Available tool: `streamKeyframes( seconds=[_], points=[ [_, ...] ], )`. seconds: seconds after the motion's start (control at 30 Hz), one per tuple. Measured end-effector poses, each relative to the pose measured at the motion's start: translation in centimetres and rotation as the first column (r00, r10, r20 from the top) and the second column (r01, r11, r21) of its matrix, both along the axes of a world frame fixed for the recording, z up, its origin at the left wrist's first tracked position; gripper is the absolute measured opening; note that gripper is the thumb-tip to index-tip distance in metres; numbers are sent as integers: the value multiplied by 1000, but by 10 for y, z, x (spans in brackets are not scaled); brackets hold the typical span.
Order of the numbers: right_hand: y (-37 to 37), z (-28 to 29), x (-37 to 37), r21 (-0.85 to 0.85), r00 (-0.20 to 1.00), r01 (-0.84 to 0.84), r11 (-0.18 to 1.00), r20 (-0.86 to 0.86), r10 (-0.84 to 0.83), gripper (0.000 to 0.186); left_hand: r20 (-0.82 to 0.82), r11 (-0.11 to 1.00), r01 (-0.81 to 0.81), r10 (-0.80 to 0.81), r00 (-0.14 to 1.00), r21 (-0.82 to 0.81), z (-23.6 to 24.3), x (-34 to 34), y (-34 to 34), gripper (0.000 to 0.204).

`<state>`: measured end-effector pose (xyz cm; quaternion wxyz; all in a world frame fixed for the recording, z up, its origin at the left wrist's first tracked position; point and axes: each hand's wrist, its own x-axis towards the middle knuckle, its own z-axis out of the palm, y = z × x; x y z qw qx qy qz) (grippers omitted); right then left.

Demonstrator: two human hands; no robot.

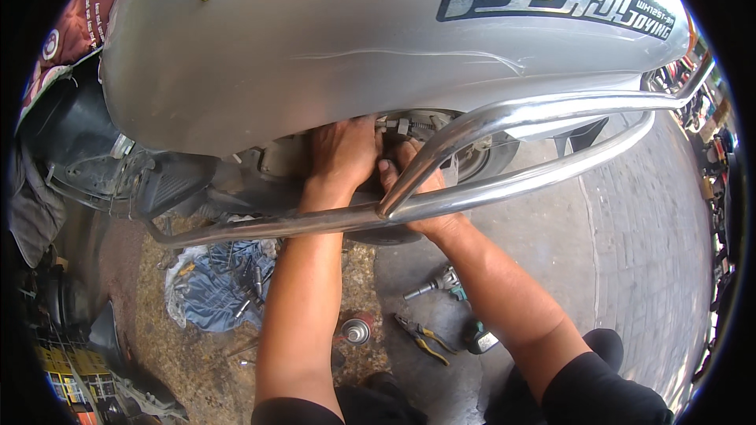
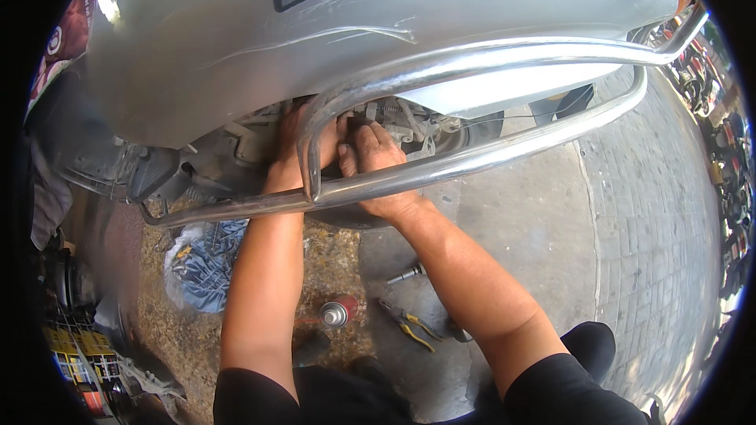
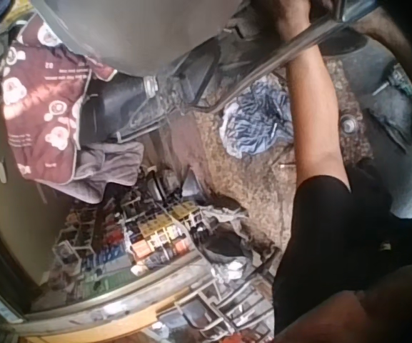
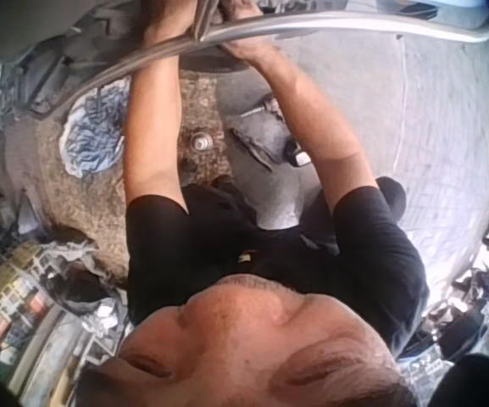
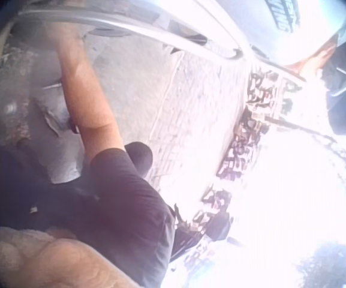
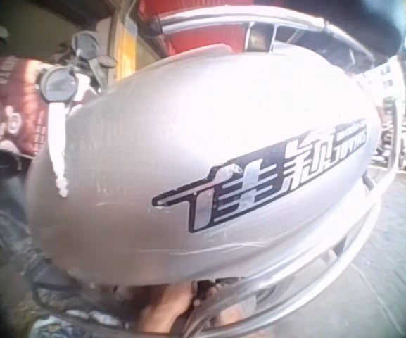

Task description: The person sprays lubricant on the rear wheel area of a scooter, then uses pliers and a cordless impact driver to remove and reattach components near the brake assembly. The person manipulates small metal parts and fasteners by hand.

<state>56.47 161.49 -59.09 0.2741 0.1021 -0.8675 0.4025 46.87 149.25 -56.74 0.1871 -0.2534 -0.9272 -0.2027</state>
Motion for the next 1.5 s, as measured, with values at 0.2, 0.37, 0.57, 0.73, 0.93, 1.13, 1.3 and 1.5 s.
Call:
streamKeyframes(
  seconds=[0.2, 0.37, 0.57, 0.73, 0.93, 1.13, 1.3, 1.5],
  points=[
    [1, -6, -5, 29, 997, -54, 998, 51, 53, 21, 4, 998, 58, -58, 998, 5, -8, -20, 0, 29],
    [-5, -6, -19, -12, 999, 40, 999, -5, -40, 27, 132, 999, -41, 40, 990, 3, -11, -23, -3, 28],
    [-1, 11, -19, 111, 996, -16, 994, 87, 7, 42, 142, 993, -42, 26, 990, 113, -6, -19, -2, 31],
    [-1, 12, -14, 50, 995, -24, 998, 96, 20, 30, -21, 998, 5, -4, 1000, 69, 2, -18, 2, 26],
    [-6, -2, -18, 182, 974, 101, 978, -216, -61, 29, -69, 1000, -20, 19, 997, -8, 4, -11, 5, 26],
    [-7, -7, -18, 152, 969, 86, 985, -243, -47, 27, -70, 998, -53, 55, 996, 26, 1, -12, 4, 29],
    [-8, -2, -17, 75, 979, 37, 996, -203, -21, 22, -70, 993, 12, -4, 998, 121, -2, 2, -9, 29],
    [-20, 12, 8, -75, 975, 9, 997, -219, -25, 23, 132, 905, 182, -249, 959, 384, 2, 52, -41, 36]
  ],
)
